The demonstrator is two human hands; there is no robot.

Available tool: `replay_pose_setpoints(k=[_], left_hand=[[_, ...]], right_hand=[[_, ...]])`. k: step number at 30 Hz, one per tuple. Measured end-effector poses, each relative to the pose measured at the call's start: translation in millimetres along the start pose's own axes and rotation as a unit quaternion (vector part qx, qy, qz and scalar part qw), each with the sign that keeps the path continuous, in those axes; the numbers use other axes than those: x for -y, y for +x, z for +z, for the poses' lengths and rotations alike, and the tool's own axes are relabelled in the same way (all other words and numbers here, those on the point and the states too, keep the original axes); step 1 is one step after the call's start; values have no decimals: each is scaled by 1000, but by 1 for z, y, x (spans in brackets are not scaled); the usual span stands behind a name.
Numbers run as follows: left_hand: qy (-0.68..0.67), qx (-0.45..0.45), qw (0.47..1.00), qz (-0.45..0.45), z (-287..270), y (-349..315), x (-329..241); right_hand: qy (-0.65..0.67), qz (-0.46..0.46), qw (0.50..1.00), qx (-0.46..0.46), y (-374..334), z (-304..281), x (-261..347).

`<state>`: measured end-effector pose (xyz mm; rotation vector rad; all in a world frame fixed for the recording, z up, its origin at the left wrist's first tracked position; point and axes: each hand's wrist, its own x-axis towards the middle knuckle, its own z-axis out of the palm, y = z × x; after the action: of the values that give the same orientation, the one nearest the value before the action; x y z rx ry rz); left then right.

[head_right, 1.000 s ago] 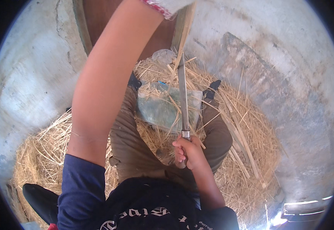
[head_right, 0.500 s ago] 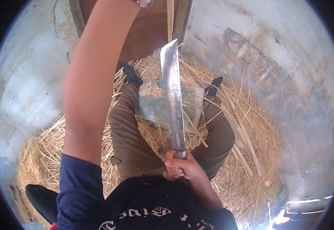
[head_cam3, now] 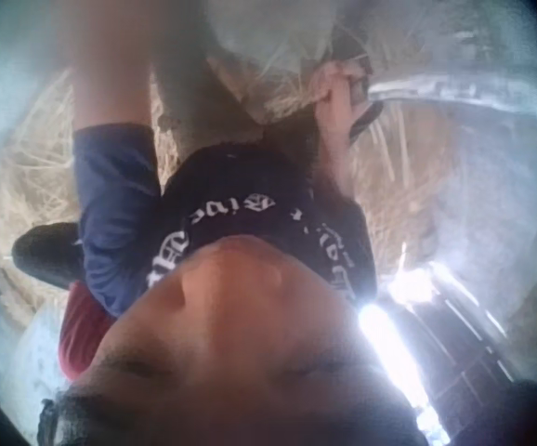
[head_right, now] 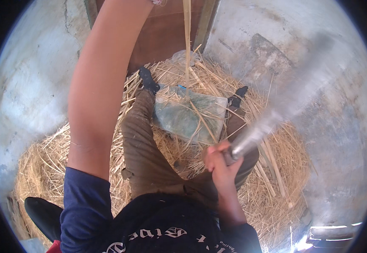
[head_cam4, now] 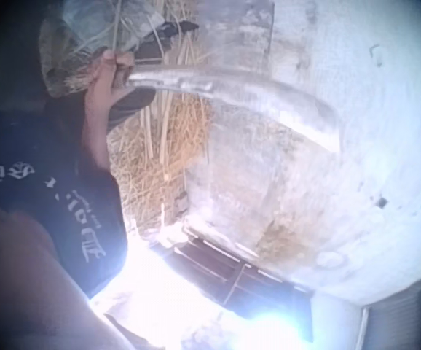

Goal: The person sits on a pile of straw and uses a knife to shave the outer layer off individual straw stalks. They hold the stalks with their left hand and scrape them against a flat surface on their lap, repeating the process for multiple stalks.

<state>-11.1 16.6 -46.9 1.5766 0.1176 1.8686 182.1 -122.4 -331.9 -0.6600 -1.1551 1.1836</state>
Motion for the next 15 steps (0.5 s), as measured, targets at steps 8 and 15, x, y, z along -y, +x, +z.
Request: replay_pose_setpoints(k=[8,15], left_hand=[[12,1,1000,1,-3,-2,-2],[16,-1,1000,8,-8,-2,-3]], right_hand=[[-212,291,933,7,32,-3,-89],[76,456,886,35,12,-18,-82]])
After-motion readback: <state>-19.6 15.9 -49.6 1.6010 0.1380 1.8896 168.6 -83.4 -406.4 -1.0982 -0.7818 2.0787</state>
